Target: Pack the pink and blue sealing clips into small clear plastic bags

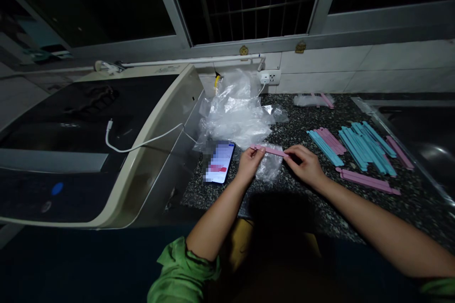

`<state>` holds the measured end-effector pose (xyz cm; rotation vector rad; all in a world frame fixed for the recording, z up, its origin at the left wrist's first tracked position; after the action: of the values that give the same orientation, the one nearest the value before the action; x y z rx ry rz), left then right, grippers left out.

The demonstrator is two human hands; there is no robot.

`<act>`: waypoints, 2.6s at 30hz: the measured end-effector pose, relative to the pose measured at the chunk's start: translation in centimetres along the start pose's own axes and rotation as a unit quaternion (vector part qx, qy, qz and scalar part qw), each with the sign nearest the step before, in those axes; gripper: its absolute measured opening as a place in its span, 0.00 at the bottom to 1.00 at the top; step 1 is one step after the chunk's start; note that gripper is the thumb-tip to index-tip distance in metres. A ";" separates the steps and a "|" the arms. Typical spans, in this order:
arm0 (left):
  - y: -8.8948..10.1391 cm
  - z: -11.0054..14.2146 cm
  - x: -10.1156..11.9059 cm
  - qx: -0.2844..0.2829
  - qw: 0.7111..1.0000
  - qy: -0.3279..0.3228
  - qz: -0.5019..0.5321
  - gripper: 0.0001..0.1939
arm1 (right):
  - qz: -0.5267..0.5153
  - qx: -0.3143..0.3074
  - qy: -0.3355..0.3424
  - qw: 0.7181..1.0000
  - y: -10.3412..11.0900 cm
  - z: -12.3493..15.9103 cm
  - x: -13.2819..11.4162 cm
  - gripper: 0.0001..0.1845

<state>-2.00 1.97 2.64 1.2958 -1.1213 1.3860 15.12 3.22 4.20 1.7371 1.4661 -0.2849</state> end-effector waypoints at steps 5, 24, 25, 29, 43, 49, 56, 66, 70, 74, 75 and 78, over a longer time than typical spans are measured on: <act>0.1 -0.4 -0.7 0.003 1.000 0.007 0.008 0.18 | 0.002 -0.011 0.000 1.000 0.0 0.1 -0.1 0.06; -0.8 0.3 0.7 -0.077 0.997 -0.013 -0.012 0.21 | -0.168 -0.046 -0.226 0.958 -0.9 0.4 1.3 0.12; -0.7 0.3 0.7 -0.067 0.997 -0.018 -0.022 0.20 | -0.170 -0.043 -0.228 0.958 -0.9 0.5 1.4 0.12; -0.1 0.1 0.7 -0.021 0.997 -0.039 -0.061 0.17 | -0.174 -0.037 -0.228 0.957 -0.9 0.6 1.6 0.13; 0.7 0.0 1.2 0.045 0.964 -0.167 -0.204 0.08 | -0.158 -0.060 -0.221 0.960 -0.8 0.3 1.1 0.14; 0.8 -0.2 0.9 0.043 0.953 -0.183 -0.240 0.06 | -0.140 -0.051 -0.214 0.965 -0.7 0.2 1.1 0.15; 0.8 -0.2 0.9 0.041 0.947 -0.190 -0.254 0.07 | -0.138 -0.057 -0.219 0.964 -0.8 0.3 1.2 0.14; 0.7 0.0 1.5 0.053 0.941 -0.209 -0.261 0.08 | -0.135 -0.063 -0.223 0.964 -0.9 0.4 1.4 0.14; 0.7 0.0 1.5 0.058 0.934 -0.208 -0.283 0.08 | -0.134 -0.062 -0.223 0.964 -0.8 0.3 1.2 0.15; 0.7 -0.1 1.2 0.055 0.935 -0.206 -0.284 0.07 | -0.139 -0.058 -0.218 0.964 -0.6 0.2 1.0 0.17; 0.7 -0.2 1.0 0.052 0.937 -0.205 -0.279 0.06 | -0.140 -0.057 -0.216 0.965 -0.5 0.1 0.9 0.17; 0.5 -0.2 0.6 0.040 0.939 -0.204 -0.275 0.06 | -0.143 -0.048 -0.212 0.965 -0.2 0.0 0.8 0.17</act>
<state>-2.57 2.13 3.25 1.8406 -0.8646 0.7700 15.14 3.80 3.61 1.2835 1.3774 -0.6826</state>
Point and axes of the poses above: each hand's wrist, its own z-axis away from the middle knuckle, its own y-axis out of the back of the hand, x = y × z, the point moved 4 cm from there along -z, towards the middle knuckle, and after that the axes turned 12 degrees about -z, right-handed, at the moved point
